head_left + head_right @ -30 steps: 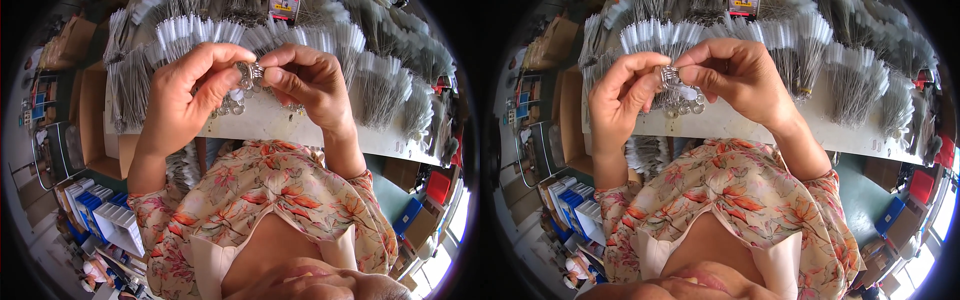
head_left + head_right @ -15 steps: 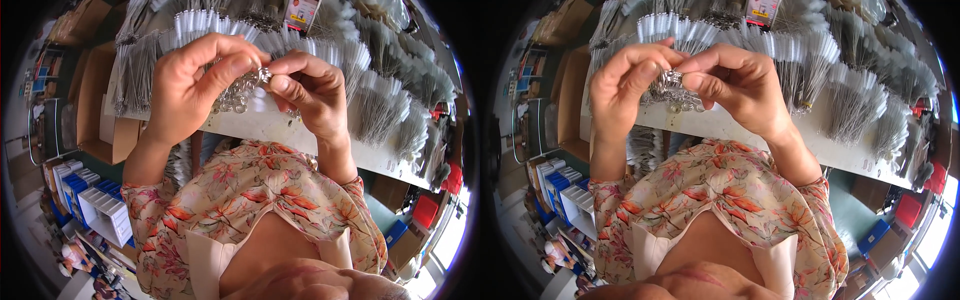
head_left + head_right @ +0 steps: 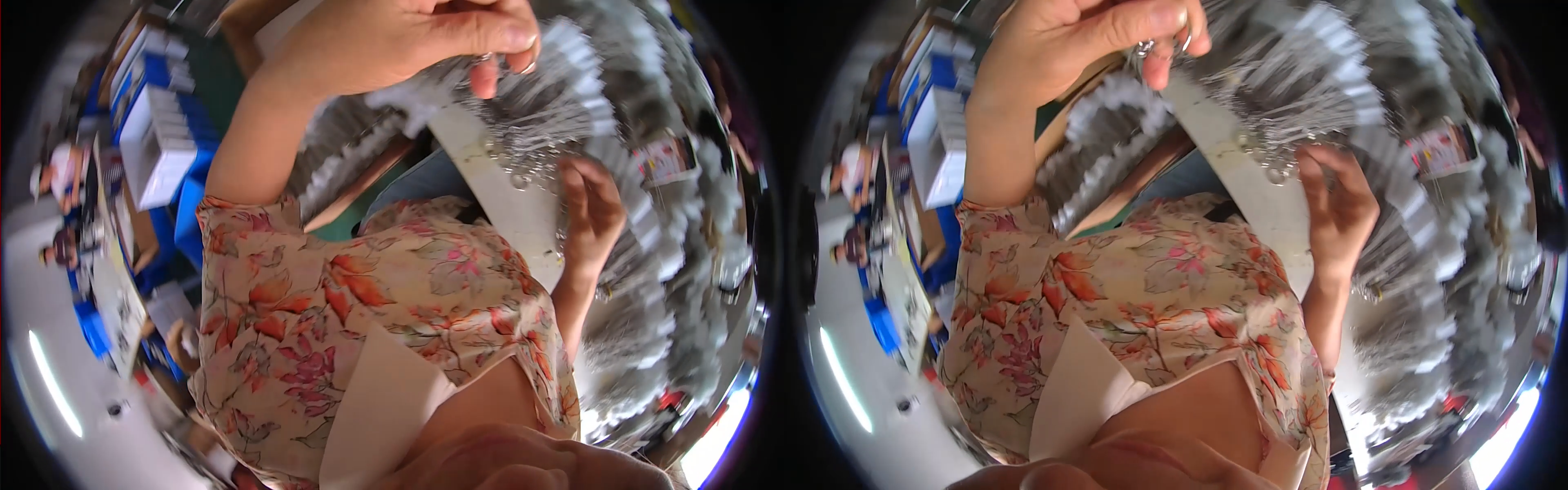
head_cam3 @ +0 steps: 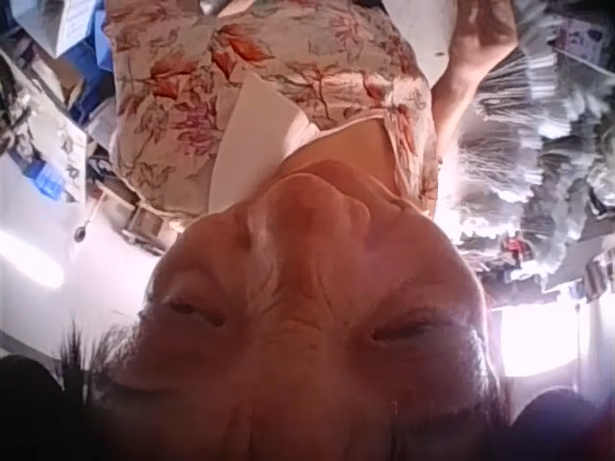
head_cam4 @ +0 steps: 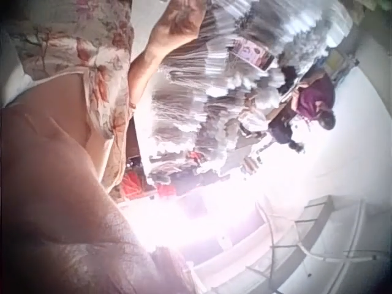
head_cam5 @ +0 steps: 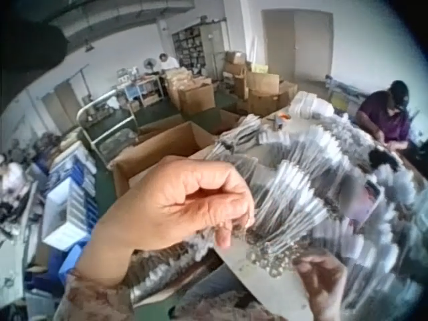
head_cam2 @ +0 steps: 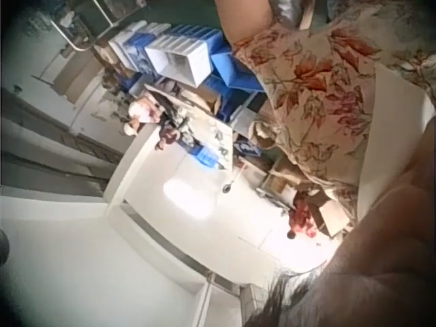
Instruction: Assembling small white brushes by attaching metal rings to the handles.
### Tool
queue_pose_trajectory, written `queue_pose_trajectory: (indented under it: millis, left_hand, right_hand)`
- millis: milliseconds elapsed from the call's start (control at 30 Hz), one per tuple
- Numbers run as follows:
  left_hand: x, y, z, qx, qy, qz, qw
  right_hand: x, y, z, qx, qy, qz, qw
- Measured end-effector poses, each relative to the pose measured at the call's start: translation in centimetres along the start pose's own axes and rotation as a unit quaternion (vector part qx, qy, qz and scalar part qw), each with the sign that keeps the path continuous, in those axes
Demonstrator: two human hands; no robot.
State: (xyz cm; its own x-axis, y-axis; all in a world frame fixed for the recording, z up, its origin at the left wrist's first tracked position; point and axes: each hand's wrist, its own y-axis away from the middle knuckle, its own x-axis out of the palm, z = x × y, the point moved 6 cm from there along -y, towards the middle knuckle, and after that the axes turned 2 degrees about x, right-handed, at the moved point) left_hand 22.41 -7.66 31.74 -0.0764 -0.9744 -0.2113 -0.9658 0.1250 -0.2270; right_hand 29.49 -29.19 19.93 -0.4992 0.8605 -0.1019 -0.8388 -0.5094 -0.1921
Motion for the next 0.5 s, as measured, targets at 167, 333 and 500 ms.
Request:
queue_pose_trajectory:
  millis: [167, 333, 500]
  left_hand:
    - [-2.2, 6.8, 11.0, -0.142, -0.265, 0.040, 0.953]
    - [2.5, 13.4, 26.3, -0.259, -0.426, 0.172, 0.850]
    - [0.5, 19.2, 38.7, -0.325, -0.464, 0.229, 0.792]
  right_hand:
    - [1.5, 1.8, -5.2, 0.082, -0.024, 0.029, 0.996]
    - [3.2, 3.1, -7.6, 0.197, -0.006, 0.075, 0.978]
    - [3.4, 2.9, -7.4, 0.222, 0.020, 0.070, 0.972]
